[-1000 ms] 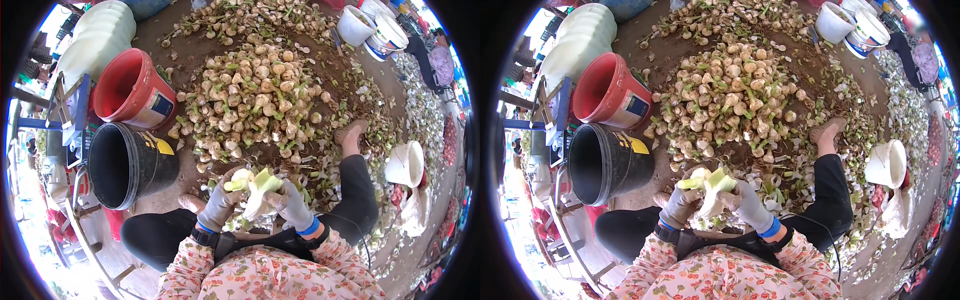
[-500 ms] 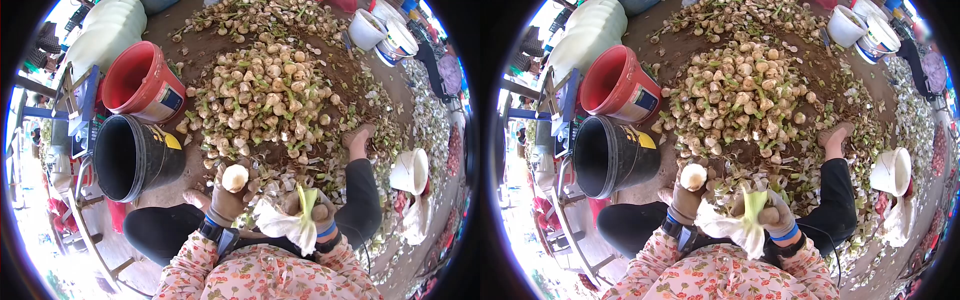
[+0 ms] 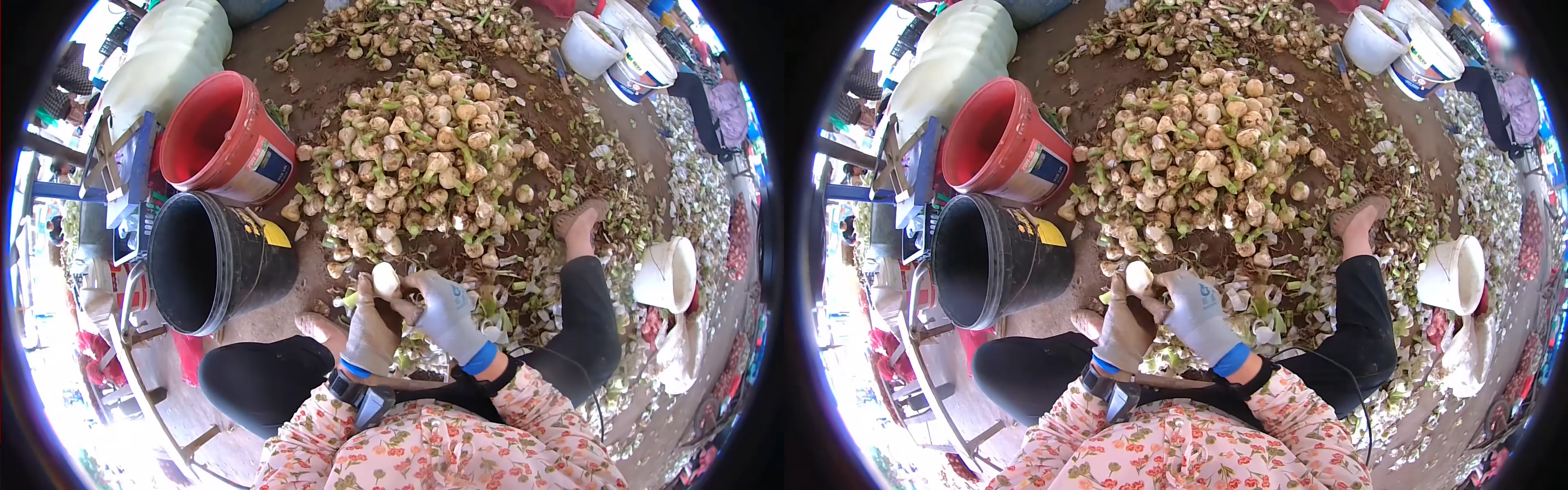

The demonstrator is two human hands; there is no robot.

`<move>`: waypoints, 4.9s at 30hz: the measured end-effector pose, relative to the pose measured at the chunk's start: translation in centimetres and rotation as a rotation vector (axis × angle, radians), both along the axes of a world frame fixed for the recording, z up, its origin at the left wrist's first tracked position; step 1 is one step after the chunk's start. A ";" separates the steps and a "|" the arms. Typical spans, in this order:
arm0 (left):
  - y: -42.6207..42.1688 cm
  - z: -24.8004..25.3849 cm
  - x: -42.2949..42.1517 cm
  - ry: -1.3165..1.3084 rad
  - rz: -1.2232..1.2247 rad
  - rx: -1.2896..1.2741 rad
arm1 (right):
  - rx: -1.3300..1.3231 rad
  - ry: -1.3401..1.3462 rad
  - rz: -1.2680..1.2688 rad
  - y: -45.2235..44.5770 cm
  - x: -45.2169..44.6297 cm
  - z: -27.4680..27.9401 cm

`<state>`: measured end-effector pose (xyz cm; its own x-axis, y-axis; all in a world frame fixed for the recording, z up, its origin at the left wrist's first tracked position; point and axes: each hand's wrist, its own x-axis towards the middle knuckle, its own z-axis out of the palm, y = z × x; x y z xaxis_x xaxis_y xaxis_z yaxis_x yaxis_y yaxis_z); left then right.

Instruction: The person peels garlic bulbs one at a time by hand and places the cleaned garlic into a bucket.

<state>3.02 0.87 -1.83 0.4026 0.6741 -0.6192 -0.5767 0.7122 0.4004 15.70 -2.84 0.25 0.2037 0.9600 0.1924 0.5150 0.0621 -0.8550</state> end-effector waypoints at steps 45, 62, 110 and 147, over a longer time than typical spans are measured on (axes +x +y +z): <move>2.3 -3.8 3.4 0.691 -0.484 0.992 | -0.583 0.813 -0.056 1.7 10.4 -7.1; 1.0 0.2 0.9 0.645 -0.419 0.973 | -0.401 0.838 0.069 -0.1 5.3 -1.4; 4.0 -1.7 -3.9 -0.026 -0.028 -0.050 | -0.314 0.108 0.453 -2.1 3.0 1.1; 2.7 -3.0 1.8 0.663 -0.562 1.103 | -0.372 1.693 0.068 0.2 4.0 -9.6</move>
